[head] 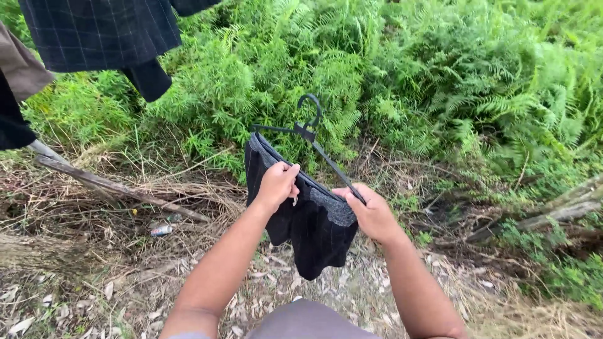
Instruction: Taking wet laundry out of a basket, putting items on hangers, and hanging them on an outdoor pole to dry.
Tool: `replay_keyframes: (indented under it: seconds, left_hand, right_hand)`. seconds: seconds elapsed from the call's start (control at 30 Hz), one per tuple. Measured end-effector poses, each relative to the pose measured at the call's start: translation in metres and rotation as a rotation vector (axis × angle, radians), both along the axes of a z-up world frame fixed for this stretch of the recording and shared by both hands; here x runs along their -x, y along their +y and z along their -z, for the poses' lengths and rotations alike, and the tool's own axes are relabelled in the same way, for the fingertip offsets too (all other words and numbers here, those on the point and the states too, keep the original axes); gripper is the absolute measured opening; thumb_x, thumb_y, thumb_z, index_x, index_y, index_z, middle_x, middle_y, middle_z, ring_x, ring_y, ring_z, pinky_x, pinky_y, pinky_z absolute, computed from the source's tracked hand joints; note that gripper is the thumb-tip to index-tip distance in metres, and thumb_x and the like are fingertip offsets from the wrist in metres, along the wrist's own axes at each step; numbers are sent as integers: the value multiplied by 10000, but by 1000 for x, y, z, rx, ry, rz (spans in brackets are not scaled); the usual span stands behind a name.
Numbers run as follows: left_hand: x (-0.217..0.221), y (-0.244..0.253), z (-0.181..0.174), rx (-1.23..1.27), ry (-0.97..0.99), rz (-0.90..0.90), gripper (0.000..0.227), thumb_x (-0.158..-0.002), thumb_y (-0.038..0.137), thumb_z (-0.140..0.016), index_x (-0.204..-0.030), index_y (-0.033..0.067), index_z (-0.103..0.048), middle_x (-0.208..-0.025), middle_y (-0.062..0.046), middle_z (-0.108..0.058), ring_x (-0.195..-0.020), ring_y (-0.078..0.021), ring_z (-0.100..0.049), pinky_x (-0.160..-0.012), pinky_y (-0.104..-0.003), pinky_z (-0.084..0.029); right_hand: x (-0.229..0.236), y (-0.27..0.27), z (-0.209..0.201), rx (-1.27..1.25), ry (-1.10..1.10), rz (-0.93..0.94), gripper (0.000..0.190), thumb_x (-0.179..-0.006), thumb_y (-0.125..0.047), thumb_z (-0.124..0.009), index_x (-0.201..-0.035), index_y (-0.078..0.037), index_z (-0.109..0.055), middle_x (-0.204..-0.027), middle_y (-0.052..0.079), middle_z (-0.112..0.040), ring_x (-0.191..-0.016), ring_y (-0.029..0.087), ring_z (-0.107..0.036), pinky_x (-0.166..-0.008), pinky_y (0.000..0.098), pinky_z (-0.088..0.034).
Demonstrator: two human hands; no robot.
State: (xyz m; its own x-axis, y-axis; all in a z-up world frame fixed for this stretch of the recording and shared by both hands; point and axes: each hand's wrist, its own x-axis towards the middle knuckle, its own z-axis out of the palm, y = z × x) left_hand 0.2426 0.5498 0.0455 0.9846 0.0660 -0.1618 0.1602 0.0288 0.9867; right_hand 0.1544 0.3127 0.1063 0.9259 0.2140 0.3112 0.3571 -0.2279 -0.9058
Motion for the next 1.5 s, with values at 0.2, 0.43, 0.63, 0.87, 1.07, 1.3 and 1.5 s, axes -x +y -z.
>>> replay_keyframes:
  seconds: [0.2, 0.43, 0.63, 0.87, 1.07, 1.3, 1.5]
  left_hand:
    - [-48, -3, 1, -39, -22, -21, 357, -926, 335, -658, -906, -21, -669, -585, -132, -629, -493, -213, -701, -512, -289, -650]
    - [-103, -15, 1, 41, -67, 11, 337, -958, 322, -626, -887, -8, -630, -625, -119, -595, -510, -208, -695, -508, -303, -650]
    - [-126, -15, -19, 40, -132, 107, 360, -975, 337, -616, -856, -1, -597, -618, -108, -573, -505, -188, -676, -502, -282, -639]
    - [-163, -3, -34, -36, -178, 150, 370, -968, 360, -646, -818, 22, -623, -620, -92, -581, -495, -169, -671, -478, -273, -637]
    - [-173, 8, -66, -214, -226, 81, 505, -968, 475, -593, -1184, 23, -649, -943, -196, -701, -902, -287, -689, -827, -415, -595]
    - [-149, 14, -113, -349, -570, 85, 489, -998, 374, -608, -1372, 60, -598, -1243, -224, -673, -1172, -389, -658, -1016, -511, -537]
    - [-137, 36, -170, -345, -761, 256, 546, -1057, 306, -492, -1505, -7, -485, -1478, -320, -507, -1373, -483, -492, -1171, -575, -407]
  right_hand:
    - [-44, 9, 9, -189, -4, 30, 194, -1045, -77, -519, -1013, 24, -681, -1089, 204, -781, -1035, 198, -694, -931, 397, -554]
    - [-69, 5, -4, -145, -1, -97, 329, -810, 67, -732, -1137, 55, -691, -1234, 206, -746, -1121, 209, -663, -1006, 440, -522]
    - [-93, 13, -1, -133, -94, 59, 14, -956, -45, -630, -959, -35, -638, -1231, 158, -753, -938, 149, -619, -809, 329, -498]
    - [-102, 50, -26, -180, -247, 182, 198, -1029, -121, -553, -872, -37, -637, -1083, 175, -782, -1004, 192, -674, -893, 384, -519]
    - [-131, 79, -48, -153, -302, 333, 244, -1049, -187, -559, -914, -98, -741, -984, 82, -777, -956, 168, -697, -911, 342, -527]
    - [-155, 108, -94, -137, -293, 522, 222, -992, -251, -603, -897, -200, -796, -872, 42, -677, -798, 159, -586, -802, 335, -503]
    - [-173, 129, -139, -210, -394, 569, 211, -983, -231, -608, -862, -198, -778, -761, -15, -621, -724, 94, -532, -714, 275, -479]
